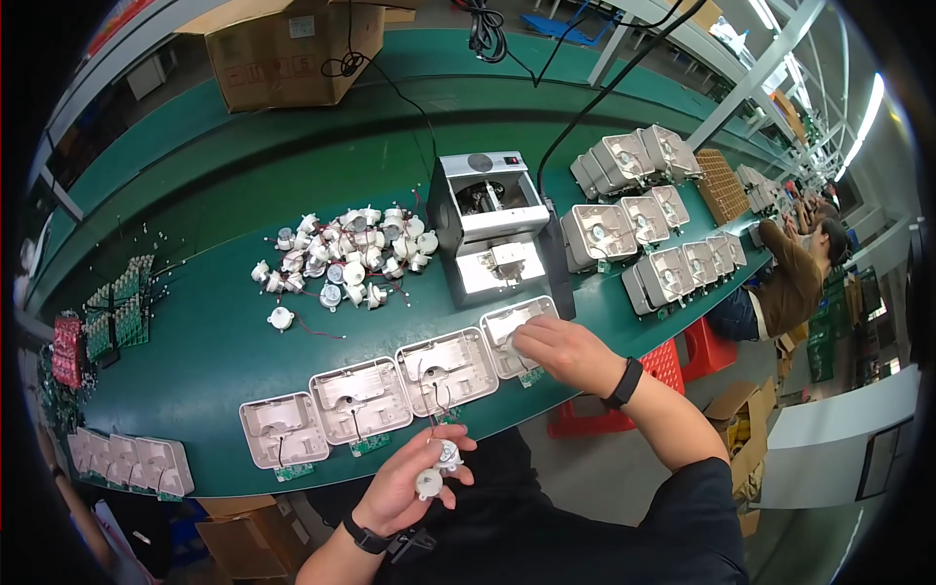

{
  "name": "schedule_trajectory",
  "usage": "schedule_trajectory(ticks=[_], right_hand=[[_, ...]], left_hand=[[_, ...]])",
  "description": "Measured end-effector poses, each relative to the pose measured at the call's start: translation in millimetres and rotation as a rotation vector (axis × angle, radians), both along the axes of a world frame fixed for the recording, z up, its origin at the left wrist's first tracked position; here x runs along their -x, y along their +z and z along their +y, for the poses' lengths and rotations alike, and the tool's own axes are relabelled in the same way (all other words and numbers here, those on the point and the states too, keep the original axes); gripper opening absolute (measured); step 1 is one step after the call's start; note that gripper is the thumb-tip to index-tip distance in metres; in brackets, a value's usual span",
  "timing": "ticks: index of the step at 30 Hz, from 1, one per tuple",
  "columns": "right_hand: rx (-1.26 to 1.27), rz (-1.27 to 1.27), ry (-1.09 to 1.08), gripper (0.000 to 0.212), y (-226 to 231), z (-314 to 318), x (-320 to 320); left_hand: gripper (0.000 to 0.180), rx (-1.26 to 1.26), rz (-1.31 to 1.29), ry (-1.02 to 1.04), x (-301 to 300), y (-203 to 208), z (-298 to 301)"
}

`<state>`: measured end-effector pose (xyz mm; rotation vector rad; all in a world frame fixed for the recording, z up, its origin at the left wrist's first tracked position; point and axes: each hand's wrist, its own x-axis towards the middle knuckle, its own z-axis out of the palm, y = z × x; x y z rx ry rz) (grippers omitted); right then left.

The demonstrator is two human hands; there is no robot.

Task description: The person picks up a motor from a pile, fits it into a plastic housing, and secures it with a power screwdriver. After repeating this for several units, the person moves the completed housings to a stack on the workbench.

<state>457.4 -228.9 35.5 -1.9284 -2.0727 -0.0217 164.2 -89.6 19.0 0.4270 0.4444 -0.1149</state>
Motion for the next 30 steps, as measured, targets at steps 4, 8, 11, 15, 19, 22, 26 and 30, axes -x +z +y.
schedule_trajectory(ticks=[4, 8, 11, 15, 19, 22, 26, 30], right_hand=[[0.034, -0.087, 0.08, 0.028, -10, 2, -5], [0.033, -0.141, 0.092, 0.028, -15, 2, -5], [0.023, -0.177, 0.069, 0.028, -15, 1, -3], [-0.037, -0.224, 0.004, 0.029, 4, 0, 13], [-0.125, 0.031, -0.07, 0.032, 29, -1, 52], [-0.062, 0.545, -0.066, 0.035, 34, 1, 92], [-0.17, 0.635, 0.003, 0.038, 10, 12, 124], [-0.27, 0.434, 0.082, 0.04, 6, 13, 133]], left_hand=[[0.039, -0.052, -0.05, 0.011, 15, -16, -1], [0.039, -0.047, -0.059, 0.018, 17, -15, -2], [0.037, -0.02, -0.073, 0.061, 12, -8, 0], [0.038, -0.219, -0.025, 0.161, 12, -5, -4], [0.044, -0.421, -0.03, 0.205, 8, -9, -7], [0.044, -0.598, -0.062, 0.331, 3, -8, -12], [0.039, -0.544, -0.058, 0.328, 6, -13, -14], [0.033, -0.402, -0.01, 0.323, 11, -5, -12]])
